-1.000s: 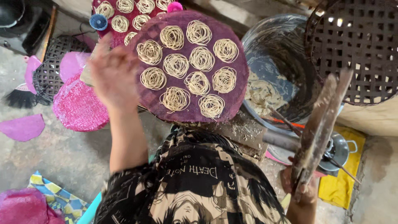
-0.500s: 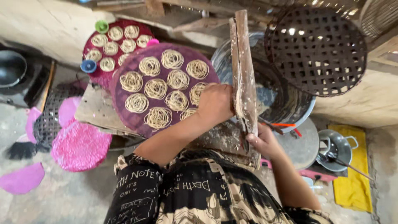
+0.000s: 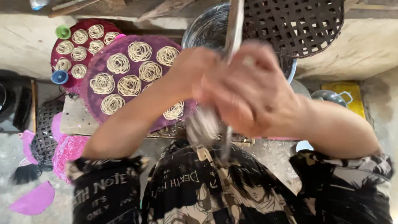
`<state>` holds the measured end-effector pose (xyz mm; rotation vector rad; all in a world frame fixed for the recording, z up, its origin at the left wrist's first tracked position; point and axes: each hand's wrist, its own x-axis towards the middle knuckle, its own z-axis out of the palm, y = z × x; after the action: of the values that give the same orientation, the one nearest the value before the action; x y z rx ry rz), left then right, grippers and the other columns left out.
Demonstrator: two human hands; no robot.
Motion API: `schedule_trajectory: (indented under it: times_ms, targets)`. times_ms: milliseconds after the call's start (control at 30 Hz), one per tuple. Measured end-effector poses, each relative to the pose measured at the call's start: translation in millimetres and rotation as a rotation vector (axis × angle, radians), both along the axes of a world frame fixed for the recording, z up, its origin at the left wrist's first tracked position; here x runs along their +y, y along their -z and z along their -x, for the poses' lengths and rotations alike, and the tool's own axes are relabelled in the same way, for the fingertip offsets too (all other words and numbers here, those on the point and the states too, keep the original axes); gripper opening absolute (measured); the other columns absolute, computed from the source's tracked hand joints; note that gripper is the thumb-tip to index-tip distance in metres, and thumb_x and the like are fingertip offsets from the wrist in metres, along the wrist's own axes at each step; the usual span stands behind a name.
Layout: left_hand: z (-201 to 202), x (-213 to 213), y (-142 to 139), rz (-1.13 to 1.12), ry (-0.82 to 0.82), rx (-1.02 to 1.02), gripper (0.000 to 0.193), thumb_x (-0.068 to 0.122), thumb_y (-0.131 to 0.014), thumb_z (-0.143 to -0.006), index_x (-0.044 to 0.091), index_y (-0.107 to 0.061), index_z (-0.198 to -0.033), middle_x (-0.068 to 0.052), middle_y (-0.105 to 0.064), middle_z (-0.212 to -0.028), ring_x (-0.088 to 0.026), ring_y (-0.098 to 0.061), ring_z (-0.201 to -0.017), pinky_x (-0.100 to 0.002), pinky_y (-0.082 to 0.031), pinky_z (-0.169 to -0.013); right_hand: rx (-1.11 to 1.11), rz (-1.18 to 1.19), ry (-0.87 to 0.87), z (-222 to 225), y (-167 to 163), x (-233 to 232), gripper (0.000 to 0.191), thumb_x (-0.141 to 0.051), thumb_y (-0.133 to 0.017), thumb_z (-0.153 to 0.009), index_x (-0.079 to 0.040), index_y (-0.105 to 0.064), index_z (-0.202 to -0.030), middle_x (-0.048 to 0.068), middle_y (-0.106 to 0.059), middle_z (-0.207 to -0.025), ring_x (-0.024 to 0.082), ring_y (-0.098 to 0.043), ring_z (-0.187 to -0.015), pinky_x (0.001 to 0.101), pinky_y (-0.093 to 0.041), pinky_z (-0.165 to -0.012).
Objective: The person operates a manual noodle press, loading dough into the metal press and pulling down the lever to extrude noodle strands, which they gather into nests on a round tray. They repeat the pressing cycle for several nests and at the end handle small colored cups on the tray.
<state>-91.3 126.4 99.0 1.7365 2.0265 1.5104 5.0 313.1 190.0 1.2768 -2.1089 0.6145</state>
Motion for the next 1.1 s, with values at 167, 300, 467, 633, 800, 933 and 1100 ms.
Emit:
schedule_trajectory:
  times_ms: [167,300,467,633,800,933,1100]
  targets:
    - [-54.4,-14.9,2.1,0.739,-0.399,0.544,0.020,0.025,-0.078,-0.079,0.011,-0.071,-0.092,-0.008,-0.071,-0.077,-0.030,-0.069,-0.070,-0.043,-0.056,-0.064,-0.208,-0.071,0.099,-5.8,13.0,40.1,0.025,-0.011,-0.076,-0.081,-0.012,-0.052,-0.088,0.012,-0.060,-0.087,0.026,-0.060,-0.083,0.0402,-0.046,-0.076]
    - [-49.1,-51.5,-4.9,0.460,-0.505,0.464,0.022,0.023,-0.080,-0.080,0.013,-0.073,-0.098,-0.005,-0.074,-0.083,-0.025,-0.068,-0.066,-0.042,-0.055,-0.062,-0.828,0.540,0.079,-13.3,37.2,137.3,0.056,-0.010,-0.073,-0.083,-0.008,-0.045,-0.132,0.001,-0.063,-0.094,0.017,-0.063,-0.087,0.0348,-0.052,-0.071]
    - [-24.6,-59.9,22.6,-0.144,-0.268,0.094,0.045,0.026,-0.085,-0.083,0.008,-0.067,-0.120,-0.007,-0.072,-0.115,-0.025,-0.073,-0.106,-0.039,-0.058,-0.096,0.046,0.237,0.381,-36.5,125.8,245.3,0.019,-0.009,-0.058,-0.102,0.003,-0.055,-0.117,0.016,-0.060,-0.098,0.028,-0.055,-0.082,0.0400,-0.044,-0.075]
    - [-12.8,-39.0,61.9,-0.079,-0.250,0.022,0.054,0.031,-0.088,-0.083,0.013,-0.068,-0.130,-0.008,-0.068,-0.137,-0.027,-0.066,-0.130,-0.041,-0.051,-0.116,-0.016,0.893,0.551,-81.8,214.5,260.4,0.016,-0.009,-0.056,-0.103,0.002,-0.055,-0.114,0.015,-0.060,-0.099,0.028,-0.055,-0.085,0.0389,-0.045,-0.078]
    - [-2.1,-26.2,74.6,-0.073,-0.194,-0.020,0.070,0.031,-0.088,-0.080,0.012,-0.060,-0.141,-0.014,-0.055,-0.152,-0.033,-0.050,-0.147,-0.044,-0.039,-0.125,-0.003,1.293,0.539,-106.2,230.0,244.3,0.013,-0.010,-0.054,-0.104,0.001,-0.055,-0.111,0.014,-0.059,-0.099,0.027,-0.056,-0.087,0.0379,-0.045,-0.080]
    - [2.3,-22.6,74.1,-0.092,-0.149,0.017,0.076,0.031,-0.090,-0.076,0.013,-0.059,-0.143,-0.016,-0.053,-0.155,-0.035,-0.045,-0.151,-0.045,-0.036,-0.128,0.020,1.358,0.532,-107.1,223.8,230.8,0.011,-0.010,-0.053,-0.105,0.000,-0.055,-0.109,0.014,-0.058,-0.100,0.026,-0.056,-0.089,0.0370,-0.046,-0.082]
    - [-0.4,-27.8,66.0,-0.141,-0.124,-0.194,0.082,0.028,-0.092,-0.073,0.013,-0.055,-0.145,-0.010,-0.062,-0.143,-0.028,-0.059,-0.136,-0.041,-0.047,-0.119,0.036,1.401,0.519,-98.9,216.4,216.5,0.010,-0.010,-0.051,-0.106,-0.001,-0.055,-0.106,0.013,-0.057,-0.100,0.025,-0.056,-0.092,0.0360,-0.047,-0.085]
